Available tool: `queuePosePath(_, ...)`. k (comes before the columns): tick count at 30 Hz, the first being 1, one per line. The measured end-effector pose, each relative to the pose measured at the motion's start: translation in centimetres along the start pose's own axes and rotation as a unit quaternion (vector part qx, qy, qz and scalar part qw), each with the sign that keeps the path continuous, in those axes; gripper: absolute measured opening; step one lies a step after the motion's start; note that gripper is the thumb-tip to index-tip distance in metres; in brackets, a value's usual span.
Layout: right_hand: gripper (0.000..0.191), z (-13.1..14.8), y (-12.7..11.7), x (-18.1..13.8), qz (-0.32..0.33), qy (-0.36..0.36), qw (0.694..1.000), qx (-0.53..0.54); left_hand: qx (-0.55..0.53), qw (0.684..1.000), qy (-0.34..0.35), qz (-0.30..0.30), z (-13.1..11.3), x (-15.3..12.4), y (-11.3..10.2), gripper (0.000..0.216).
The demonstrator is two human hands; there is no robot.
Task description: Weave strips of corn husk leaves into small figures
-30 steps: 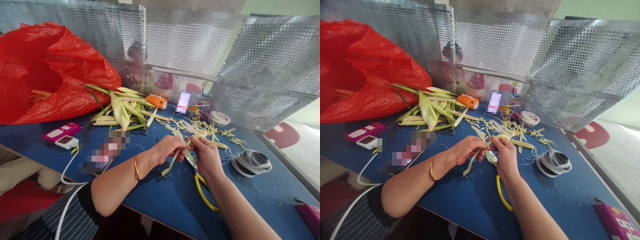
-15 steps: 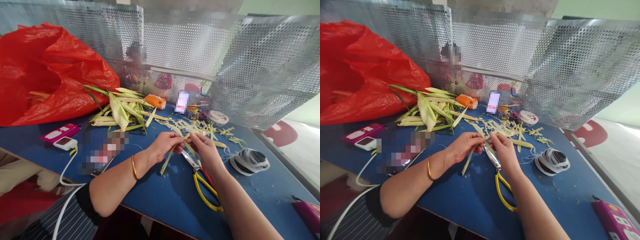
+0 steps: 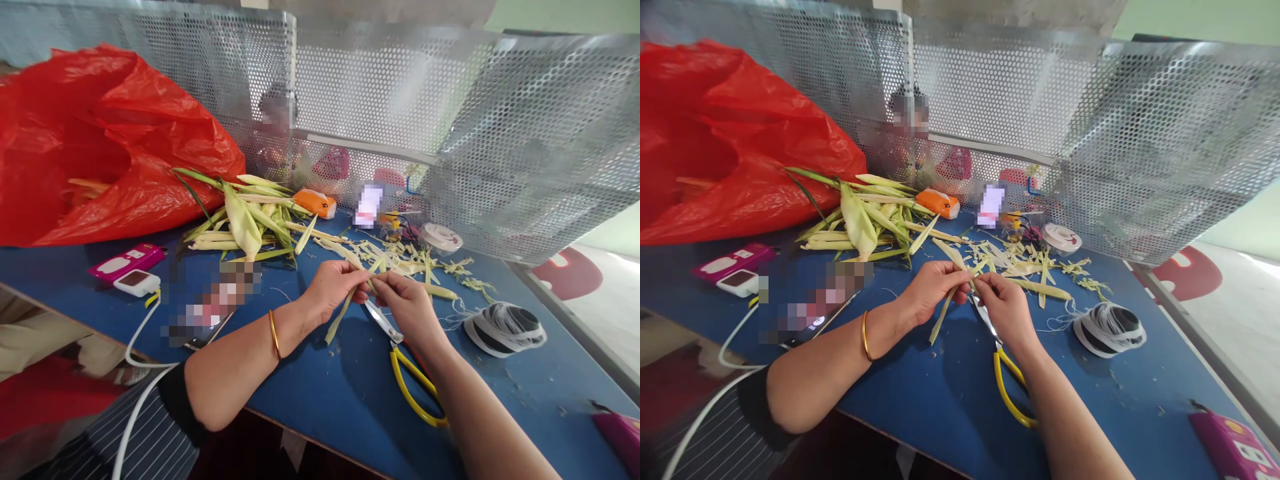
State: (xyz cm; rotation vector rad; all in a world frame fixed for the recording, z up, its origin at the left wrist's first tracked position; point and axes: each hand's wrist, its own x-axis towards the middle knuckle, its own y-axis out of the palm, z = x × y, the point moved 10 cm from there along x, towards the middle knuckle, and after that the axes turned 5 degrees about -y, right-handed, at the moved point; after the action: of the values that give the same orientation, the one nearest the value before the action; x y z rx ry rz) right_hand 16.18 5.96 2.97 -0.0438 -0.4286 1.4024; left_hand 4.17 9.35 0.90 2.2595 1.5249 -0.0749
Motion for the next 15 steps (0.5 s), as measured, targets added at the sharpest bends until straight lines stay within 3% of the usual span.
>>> queuePosePath(5,0.030,-0.9,-0.2,-0.3,-0.039,0.045,0.986,0.156,0.027,0.999,-0.002,0.039,0.3,-0.4,1.1,0.015)
queuePosePath(9,0.031,-1.2,-0.1,-0.4,-0.049,0.061,0.978,0.194,0.051,0.995,-0.019,0.088,0.7,-0.9,2.0,0.013)
queuePosePath(15,0.026,-1.0,0.1,-0.5,-0.037,0.085,0.967,0.239,0.071,0.990,-0.041,0.119,1.4,-1.0,2.5,0.027)
